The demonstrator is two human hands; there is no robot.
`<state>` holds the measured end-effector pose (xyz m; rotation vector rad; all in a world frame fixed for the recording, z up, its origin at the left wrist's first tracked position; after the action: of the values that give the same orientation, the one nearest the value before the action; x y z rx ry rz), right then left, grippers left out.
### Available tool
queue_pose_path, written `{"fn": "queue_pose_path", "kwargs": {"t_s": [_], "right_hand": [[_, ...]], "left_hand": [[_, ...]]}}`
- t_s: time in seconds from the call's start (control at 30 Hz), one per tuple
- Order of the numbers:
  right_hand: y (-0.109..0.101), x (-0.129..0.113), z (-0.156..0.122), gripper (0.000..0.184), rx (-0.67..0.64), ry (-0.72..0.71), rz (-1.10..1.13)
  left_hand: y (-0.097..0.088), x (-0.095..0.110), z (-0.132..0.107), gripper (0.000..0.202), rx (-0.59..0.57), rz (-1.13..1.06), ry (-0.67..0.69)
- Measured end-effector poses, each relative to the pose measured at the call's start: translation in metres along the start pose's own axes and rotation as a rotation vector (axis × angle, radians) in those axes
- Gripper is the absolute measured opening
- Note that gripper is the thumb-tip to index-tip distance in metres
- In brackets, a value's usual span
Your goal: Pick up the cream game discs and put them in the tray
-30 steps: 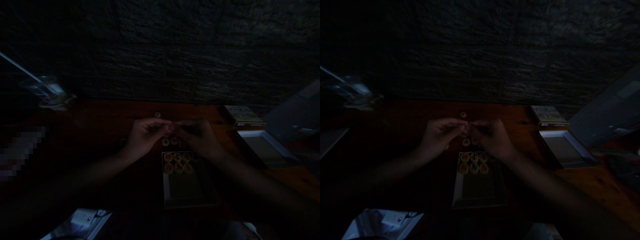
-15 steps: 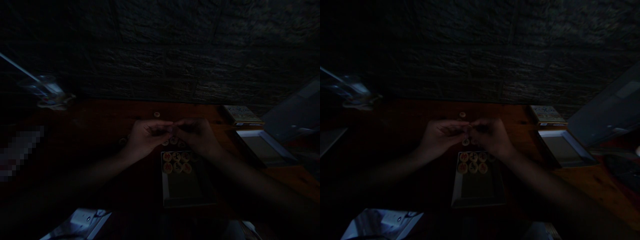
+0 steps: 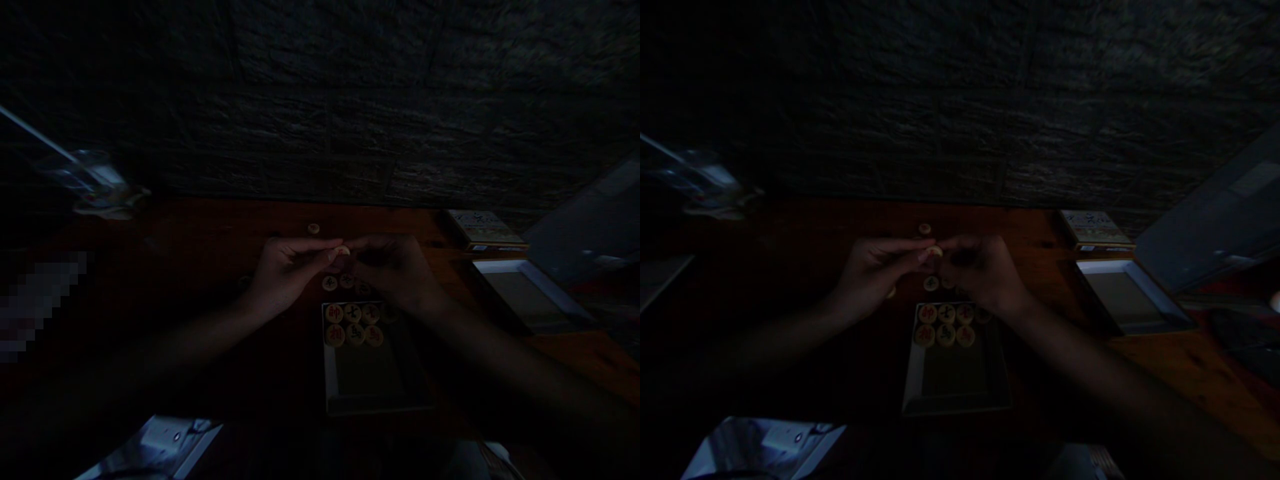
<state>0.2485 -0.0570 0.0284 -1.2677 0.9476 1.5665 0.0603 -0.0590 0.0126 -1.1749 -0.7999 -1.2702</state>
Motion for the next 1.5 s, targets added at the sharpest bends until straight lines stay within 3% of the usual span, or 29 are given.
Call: {"fn": "queue_pose_path", "kwargs": {"t_s": [0.33,0.6,1.2,1.5], "right_hand": [[-0.0005,0.0026,0.0003,0.031,-0.005,0.031,0.017],[-0.0044,0.0025,0.0007,0.034,-0.023,0.038,0.012],[-0.0014,0.0027,-0.0002,0.045,0.021,0.074,0.044],[0.0005,-0.0010,0.0008,0.045,0.010,0.047,0.069]], "left_hand": [[-0.0007,0.0020,-0.0005,0.021,-0.020,-0.036,0.027],[0.0012,-0.0042,0.0009,0.033,-0.023,-0.124,-0.028],[0.0014,-0.0025,-0.0024,0.033,-0.095,-0.028,0.118],[-0.0003,-0.0016,0.0007,0.035,-0.039,0.028,0.105]]}}
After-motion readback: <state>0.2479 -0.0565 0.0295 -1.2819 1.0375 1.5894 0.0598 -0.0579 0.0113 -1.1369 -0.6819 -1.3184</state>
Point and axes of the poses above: each hand's wrist, its own z-axis towards the middle knuckle, its own y-axis out of the palm, x = y × z, the point moved 1 cm from there along z, towards the middle knuckle, and after that the axes turned 13 degrees about z, right-handed, at the moved point
